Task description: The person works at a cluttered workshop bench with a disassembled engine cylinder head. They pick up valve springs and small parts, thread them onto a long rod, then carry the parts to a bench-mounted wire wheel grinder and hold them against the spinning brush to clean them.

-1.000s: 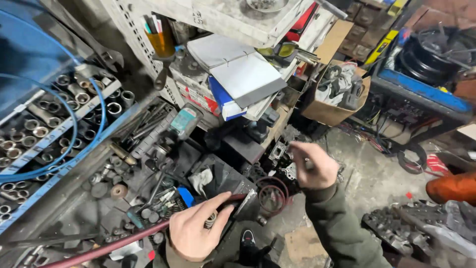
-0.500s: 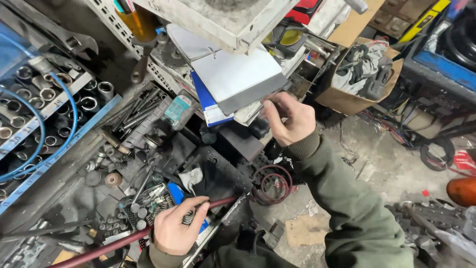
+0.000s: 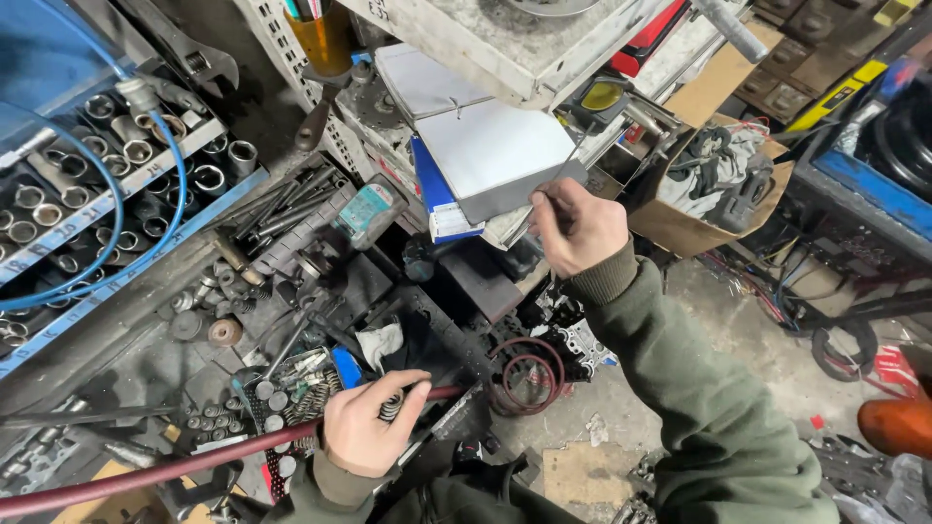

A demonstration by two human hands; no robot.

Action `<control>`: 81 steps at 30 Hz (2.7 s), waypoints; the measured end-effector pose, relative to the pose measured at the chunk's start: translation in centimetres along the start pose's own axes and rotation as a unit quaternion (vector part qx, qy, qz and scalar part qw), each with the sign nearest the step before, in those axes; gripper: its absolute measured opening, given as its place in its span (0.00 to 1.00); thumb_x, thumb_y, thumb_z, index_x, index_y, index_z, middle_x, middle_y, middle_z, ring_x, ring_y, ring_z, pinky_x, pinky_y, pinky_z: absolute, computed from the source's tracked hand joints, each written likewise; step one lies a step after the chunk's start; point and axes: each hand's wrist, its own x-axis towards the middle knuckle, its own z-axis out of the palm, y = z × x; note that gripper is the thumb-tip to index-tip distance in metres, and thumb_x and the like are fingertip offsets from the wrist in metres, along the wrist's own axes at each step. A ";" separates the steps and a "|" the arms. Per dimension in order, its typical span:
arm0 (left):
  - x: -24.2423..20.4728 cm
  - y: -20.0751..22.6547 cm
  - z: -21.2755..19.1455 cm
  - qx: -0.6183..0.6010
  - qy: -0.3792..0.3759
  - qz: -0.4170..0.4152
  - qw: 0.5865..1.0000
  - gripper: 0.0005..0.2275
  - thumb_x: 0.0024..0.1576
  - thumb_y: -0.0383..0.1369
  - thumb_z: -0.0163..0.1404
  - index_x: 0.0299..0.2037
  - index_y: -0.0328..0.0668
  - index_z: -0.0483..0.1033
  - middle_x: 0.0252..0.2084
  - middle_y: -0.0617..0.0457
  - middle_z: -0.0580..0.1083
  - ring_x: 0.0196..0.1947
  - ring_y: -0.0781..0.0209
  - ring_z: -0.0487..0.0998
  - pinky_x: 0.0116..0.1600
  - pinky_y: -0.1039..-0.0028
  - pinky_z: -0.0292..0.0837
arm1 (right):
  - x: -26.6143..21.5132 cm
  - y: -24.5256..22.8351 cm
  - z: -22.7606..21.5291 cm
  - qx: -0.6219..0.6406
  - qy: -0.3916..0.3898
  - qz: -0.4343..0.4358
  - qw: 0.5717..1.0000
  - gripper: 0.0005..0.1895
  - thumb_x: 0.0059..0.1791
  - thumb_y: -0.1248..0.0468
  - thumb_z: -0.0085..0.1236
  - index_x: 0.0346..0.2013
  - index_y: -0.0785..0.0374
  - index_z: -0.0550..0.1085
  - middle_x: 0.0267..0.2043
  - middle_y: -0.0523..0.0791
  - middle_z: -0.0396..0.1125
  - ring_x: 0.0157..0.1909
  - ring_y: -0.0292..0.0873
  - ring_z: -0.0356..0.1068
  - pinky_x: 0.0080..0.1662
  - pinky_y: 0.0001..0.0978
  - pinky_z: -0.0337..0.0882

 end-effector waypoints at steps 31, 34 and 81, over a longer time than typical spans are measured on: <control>4.4 4.3 -3.6 0.076 0.127 0.061 0.987 0.07 0.55 0.36 0.60 0.41 0.47 0.84 0.29 0.48 0.80 0.24 0.51 0.82 0.28 0.70 0.73 | -6.8 -3.6 7.5 -0.135 0.075 -0.330 0.931 0.14 0.46 0.70 0.67 0.46 0.66 0.78 0.33 0.43 0.67 0.32 0.43 0.70 0.34 0.33 0.70; 5.0 4.6 -3.5 0.067 0.118 0.064 0.989 0.06 0.55 0.34 0.60 0.39 0.45 0.83 0.28 0.47 0.80 0.23 0.52 0.81 0.28 0.70 0.72 | -6.6 -3.4 7.9 -0.127 0.090 -0.328 0.932 0.14 0.46 0.71 0.67 0.46 0.65 0.78 0.33 0.43 0.67 0.31 0.43 0.71 0.33 0.33 0.70; 9.7 3.6 -2.5 0.207 0.036 -0.051 0.976 0.11 0.51 0.43 0.59 0.32 0.47 0.86 0.25 0.41 0.78 0.32 0.40 0.79 0.39 0.52 0.73 | -4.8 7.0 5.0 -0.114 0.084 -0.138 0.980 0.13 0.47 0.67 0.70 0.46 0.57 0.81 0.37 0.45 0.72 0.29 0.41 0.71 0.32 0.30 0.70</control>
